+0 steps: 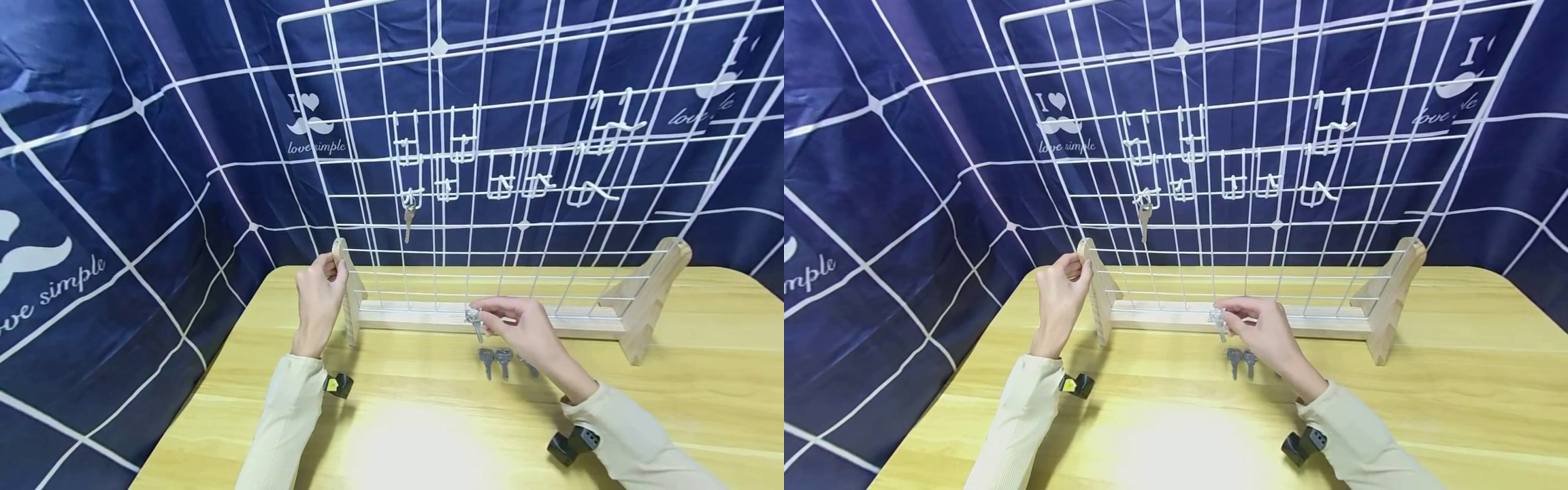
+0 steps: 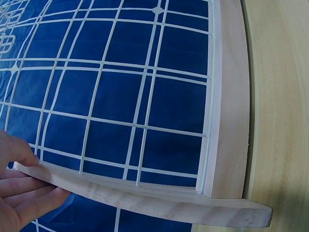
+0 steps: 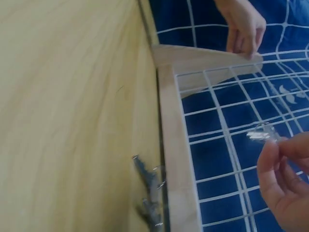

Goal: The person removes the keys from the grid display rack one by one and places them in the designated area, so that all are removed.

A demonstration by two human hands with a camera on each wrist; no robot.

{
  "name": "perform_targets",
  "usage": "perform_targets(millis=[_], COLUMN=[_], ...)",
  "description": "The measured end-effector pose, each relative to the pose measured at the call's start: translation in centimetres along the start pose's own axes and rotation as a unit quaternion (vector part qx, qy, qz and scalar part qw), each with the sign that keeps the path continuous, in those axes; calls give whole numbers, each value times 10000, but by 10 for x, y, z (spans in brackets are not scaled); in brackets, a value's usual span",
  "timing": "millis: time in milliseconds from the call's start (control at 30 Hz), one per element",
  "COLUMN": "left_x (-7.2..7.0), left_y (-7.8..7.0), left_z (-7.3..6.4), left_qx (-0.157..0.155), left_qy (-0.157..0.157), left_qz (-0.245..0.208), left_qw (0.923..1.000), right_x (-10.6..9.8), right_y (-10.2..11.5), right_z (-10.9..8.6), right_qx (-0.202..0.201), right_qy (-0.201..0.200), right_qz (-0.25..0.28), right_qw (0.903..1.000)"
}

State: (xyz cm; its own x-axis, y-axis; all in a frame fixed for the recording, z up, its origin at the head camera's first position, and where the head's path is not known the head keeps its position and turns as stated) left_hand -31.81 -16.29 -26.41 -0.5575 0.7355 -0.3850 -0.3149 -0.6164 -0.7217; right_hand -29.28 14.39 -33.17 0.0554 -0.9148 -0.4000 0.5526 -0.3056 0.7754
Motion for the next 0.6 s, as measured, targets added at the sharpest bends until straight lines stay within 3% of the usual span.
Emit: perform_targets(millis=[233,467,600], left_x=[1,1,1], left_y=[-1,-1,0], left_z=[1,1,1], left_qx=[97,130,126], left_qy=[-4,-25,-11], left_qz=[-29,-9,5], left_qw=[9999,9999,9999], right_x=[7,25,29], right_y=[-22,-32,-37], right_z=[-7,-11,-12], right_qx=[575,777,971], right_qy=[312,878,1010], right_qz=[-323,-248,-276], right_qw=[9973,9928,9898])
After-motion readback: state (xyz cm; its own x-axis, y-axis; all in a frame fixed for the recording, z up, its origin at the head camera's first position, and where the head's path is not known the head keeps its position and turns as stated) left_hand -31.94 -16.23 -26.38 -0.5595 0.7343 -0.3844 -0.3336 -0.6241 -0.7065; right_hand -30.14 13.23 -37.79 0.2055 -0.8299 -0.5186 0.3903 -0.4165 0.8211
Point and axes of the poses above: each hand's wrist, its own z-axis towards the middle knuckle, its own x-axis out of the palm, y = z × x, the point moved 10 cm from there along z, towards the middle knuckle, and after that the axes turned 10 degrees about -x, right-handed, at the moved point
